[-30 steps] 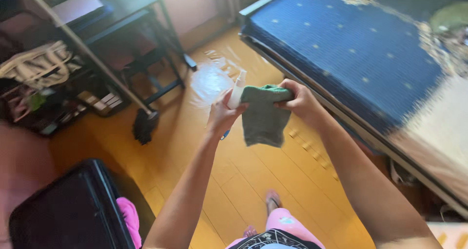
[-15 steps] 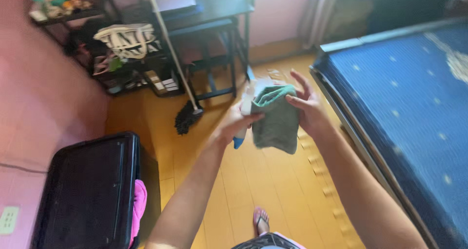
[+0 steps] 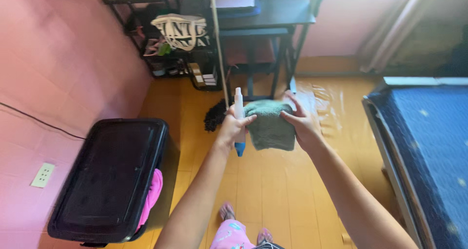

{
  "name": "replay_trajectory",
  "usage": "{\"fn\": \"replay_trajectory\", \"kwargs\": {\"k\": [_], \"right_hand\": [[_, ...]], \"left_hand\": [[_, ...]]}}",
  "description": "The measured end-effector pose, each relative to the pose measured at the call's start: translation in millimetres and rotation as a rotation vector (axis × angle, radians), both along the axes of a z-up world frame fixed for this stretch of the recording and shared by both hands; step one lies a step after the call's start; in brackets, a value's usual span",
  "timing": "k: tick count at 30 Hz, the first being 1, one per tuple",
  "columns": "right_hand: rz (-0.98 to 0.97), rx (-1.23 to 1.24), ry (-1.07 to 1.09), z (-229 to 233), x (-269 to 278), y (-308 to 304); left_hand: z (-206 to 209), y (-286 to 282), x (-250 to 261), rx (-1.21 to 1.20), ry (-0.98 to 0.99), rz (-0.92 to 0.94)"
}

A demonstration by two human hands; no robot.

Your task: The person mops the wooden floor of a bedroom using a white-handled mop, moving around furniture and a bed. They then pick up a spray bottle and a cloth to wipe down a small shelf containing plush toys and figurines.

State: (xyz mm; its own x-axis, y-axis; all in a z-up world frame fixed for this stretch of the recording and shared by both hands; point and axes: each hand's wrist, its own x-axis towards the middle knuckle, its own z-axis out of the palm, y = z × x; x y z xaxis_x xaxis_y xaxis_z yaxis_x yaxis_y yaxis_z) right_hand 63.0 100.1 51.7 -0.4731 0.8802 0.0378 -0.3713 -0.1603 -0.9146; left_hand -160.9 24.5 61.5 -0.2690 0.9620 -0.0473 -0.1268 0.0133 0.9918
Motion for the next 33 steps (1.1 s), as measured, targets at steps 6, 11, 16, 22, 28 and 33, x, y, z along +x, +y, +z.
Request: {"fn": "replay_trajectory", "kwargs": {"k": [6, 11, 16, 22, 28, 33], "right_hand": [[0.221, 0.052, -0.106, 28.1, -87.0, 48.2], [0.078, 0.655, -0.605, 41.0, -195.8, 113.2], [-0.168, 1.077, -0.922, 49.0, -296.6, 188.4], [-0.078, 1.254, -0.902, 57.2, -388.1, 253.8], [0.134, 1.247, -0.792, 63.4, -475.5, 292.4], [0.022, 1.155, -0.686, 57.0, -548.2, 337.4]], "left_hand": [[23.1, 31.8, -81.4, 0.044, 0.108, 0.122], [33.0, 81.4, -180.0, 0.295, 0.304, 0.008], [34.6, 142.1, -276.2, 0.411, 0.834, 0.309], [53.0, 185.1, -384.3, 0.314, 0.592, 0.123], [51.2, 224.6, -445.2, 0.456, 0.759, -0.184], [49.3, 258.1, -489.7, 0.106, 0.532, -0.171]]}}
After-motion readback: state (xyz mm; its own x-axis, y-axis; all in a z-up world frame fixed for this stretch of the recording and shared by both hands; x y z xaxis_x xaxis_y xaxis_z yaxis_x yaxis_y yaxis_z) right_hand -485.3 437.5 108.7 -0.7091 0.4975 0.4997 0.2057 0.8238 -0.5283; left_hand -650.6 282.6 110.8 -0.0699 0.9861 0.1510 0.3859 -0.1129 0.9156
